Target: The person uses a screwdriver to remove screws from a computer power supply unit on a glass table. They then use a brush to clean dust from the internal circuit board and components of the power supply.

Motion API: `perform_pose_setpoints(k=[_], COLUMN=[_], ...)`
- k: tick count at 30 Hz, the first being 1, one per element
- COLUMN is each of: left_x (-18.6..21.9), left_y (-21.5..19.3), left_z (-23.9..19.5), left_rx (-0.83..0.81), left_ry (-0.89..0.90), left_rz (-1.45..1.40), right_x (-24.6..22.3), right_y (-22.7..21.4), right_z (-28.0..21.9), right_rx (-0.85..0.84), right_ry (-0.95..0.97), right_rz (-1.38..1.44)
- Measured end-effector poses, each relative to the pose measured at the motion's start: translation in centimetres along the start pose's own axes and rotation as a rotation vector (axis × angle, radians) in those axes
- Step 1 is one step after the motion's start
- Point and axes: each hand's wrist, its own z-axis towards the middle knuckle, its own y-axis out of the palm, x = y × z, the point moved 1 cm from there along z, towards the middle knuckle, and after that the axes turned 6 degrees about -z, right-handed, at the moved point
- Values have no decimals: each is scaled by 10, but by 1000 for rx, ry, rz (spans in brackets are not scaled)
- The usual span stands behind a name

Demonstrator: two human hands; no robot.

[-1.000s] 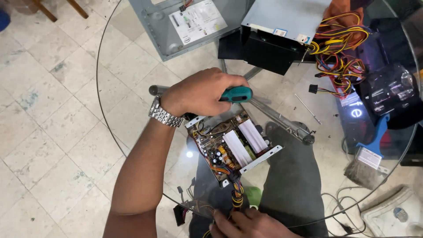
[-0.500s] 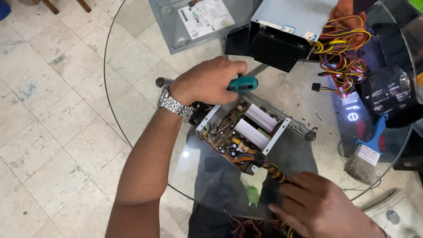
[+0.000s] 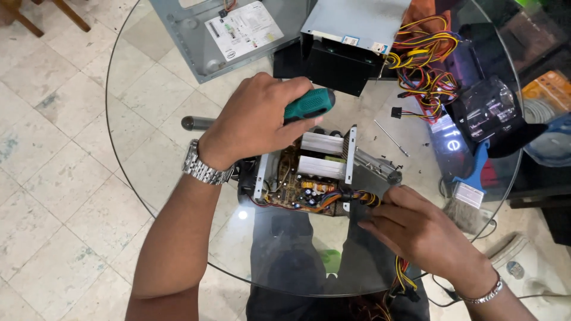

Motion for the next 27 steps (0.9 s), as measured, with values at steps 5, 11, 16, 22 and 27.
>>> perform_pose_setpoints(k=[5,11,16,22,27], left_x=[40,79,86,99,107], left_y=[-6,-12,-9,-13,-16], left_z=[-2,0,-8,-25,-24], left_rx=[126,81,102,505,364], left_ry=[135,97,91,79,82], left_rz=[-259,-655,-555,-645,-923], right_x=[11,19,13,0,-13], right_y=[8,-1,-24,-39,-51], right_z=[3,8,17,30,71], right_rx=[45,65,151,360,374], right_ry=[8,86,104,206,75], right_rz=[-69,46,225,278,440])
